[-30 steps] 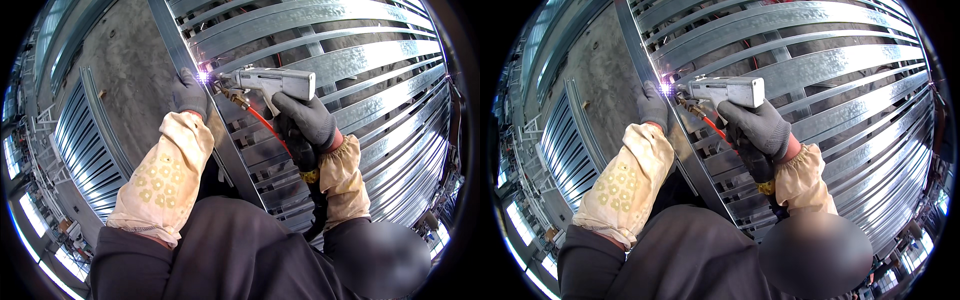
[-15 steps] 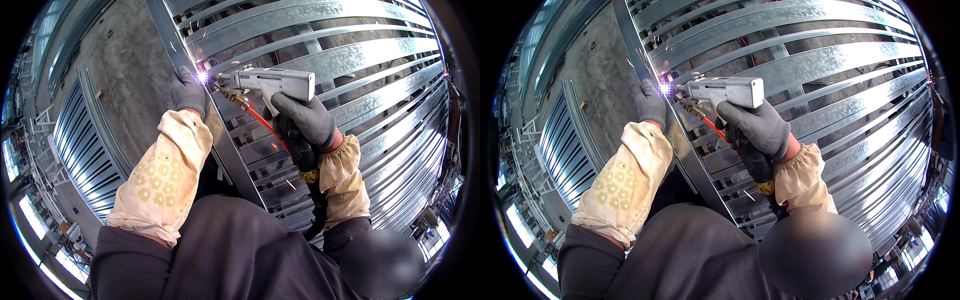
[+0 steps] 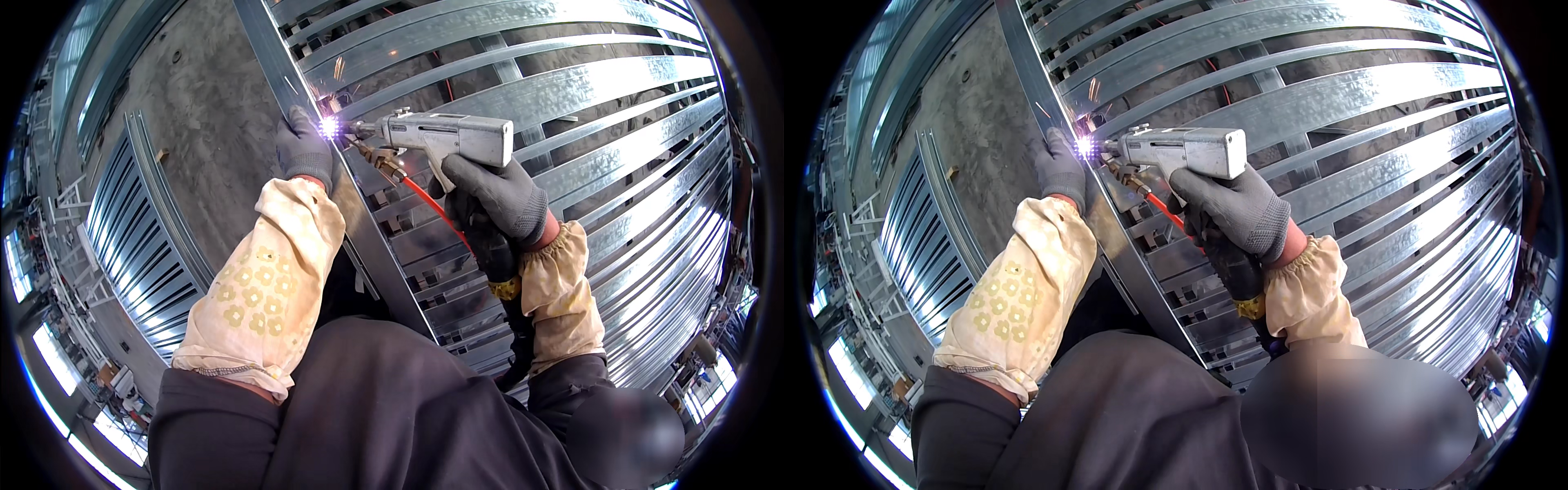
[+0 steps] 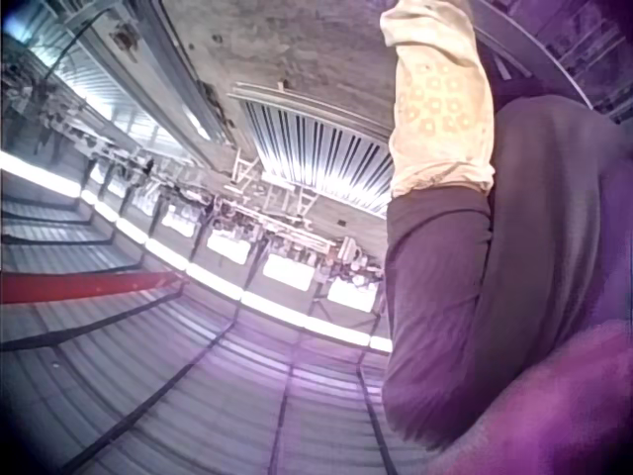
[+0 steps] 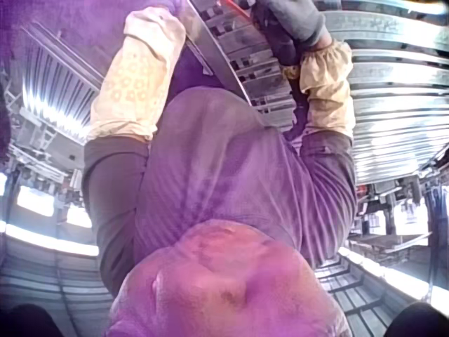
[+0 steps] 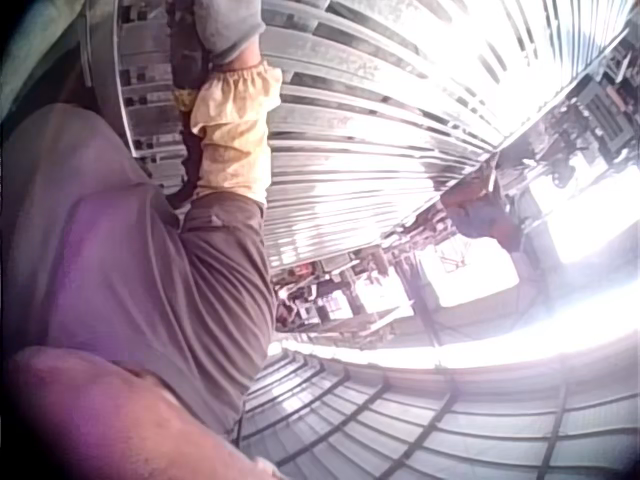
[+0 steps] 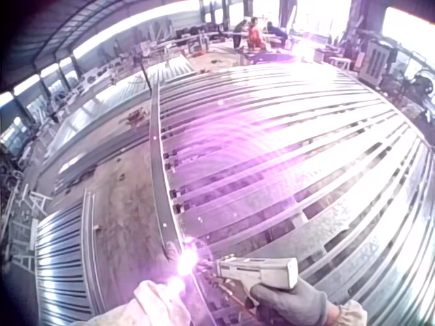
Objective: The person welds a metal grate using a handheld welding torch. They repeatedly position the torch at intersections of the grate bars and apply short welds, moving along the structure to join multiple points.
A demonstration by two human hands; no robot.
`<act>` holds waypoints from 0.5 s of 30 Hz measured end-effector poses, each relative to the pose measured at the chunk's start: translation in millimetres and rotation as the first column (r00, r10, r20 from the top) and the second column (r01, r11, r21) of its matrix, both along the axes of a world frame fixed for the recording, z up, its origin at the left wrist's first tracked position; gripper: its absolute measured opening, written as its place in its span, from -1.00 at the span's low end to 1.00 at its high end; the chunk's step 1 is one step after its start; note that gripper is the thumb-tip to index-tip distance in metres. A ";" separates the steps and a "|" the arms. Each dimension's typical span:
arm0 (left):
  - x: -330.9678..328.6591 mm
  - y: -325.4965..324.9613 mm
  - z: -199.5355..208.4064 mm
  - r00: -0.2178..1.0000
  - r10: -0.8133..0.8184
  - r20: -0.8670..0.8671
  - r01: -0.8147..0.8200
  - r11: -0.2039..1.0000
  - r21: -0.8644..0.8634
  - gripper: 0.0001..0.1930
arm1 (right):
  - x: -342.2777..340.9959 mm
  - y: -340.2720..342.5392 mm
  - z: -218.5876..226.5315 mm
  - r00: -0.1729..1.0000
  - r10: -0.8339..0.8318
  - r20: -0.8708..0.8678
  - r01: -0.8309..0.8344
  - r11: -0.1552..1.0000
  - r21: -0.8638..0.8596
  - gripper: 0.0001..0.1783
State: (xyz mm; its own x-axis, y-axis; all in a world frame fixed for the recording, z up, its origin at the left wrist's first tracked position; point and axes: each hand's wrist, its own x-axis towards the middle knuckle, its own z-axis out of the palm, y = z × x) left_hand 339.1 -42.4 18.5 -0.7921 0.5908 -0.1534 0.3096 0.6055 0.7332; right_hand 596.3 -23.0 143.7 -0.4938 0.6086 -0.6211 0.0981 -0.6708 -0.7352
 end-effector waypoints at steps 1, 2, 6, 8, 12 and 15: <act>1.0 0.4 1.8 1.000 0.006 0.009 -0.006 1.000 -0.001 -0.42 | 0.5 -0.1 -0.1 1.000 0.004 0.000 -0.004 1.000 -0.001 -0.56; 2.3 0.7 4.1 1.000 0.011 0.018 -0.011 1.000 -0.002 -0.42 | 1.0 -0.3 -0.2 1.000 0.009 0.001 -0.009 1.000 -0.003 -0.56; 0.4 -0.1 1.4 1.000 0.012 0.005 -0.012 1.000 0.000 -0.42 | 0.3 -3.2 -2.1 1.000 -0.018 -0.007 0.018 1.000 0.020 -0.57; 0.8 0.9 2.8 1.000 0.009 0.012 -0.009 1.000 -0.004 -0.42 | 0.5 -5.2 -0.7 1.000 -0.029 0.003 0.029 0.999 0.040 -0.57; 2.5 1.8 8.5 0.997 0.030 0.070 -0.028 0.999 -0.037 -0.41 | 9.4 -7.5 1.6 1.000 -0.018 -0.021 0.019 1.000 0.021 -0.49; 0.4 -1.1 1.2 0.998 0.033 0.049 -0.031 0.999 -0.039 -0.41 | 26.7 -16.2 6.7 0.997 -0.066 0.040 0.067 0.998 -0.020 -0.49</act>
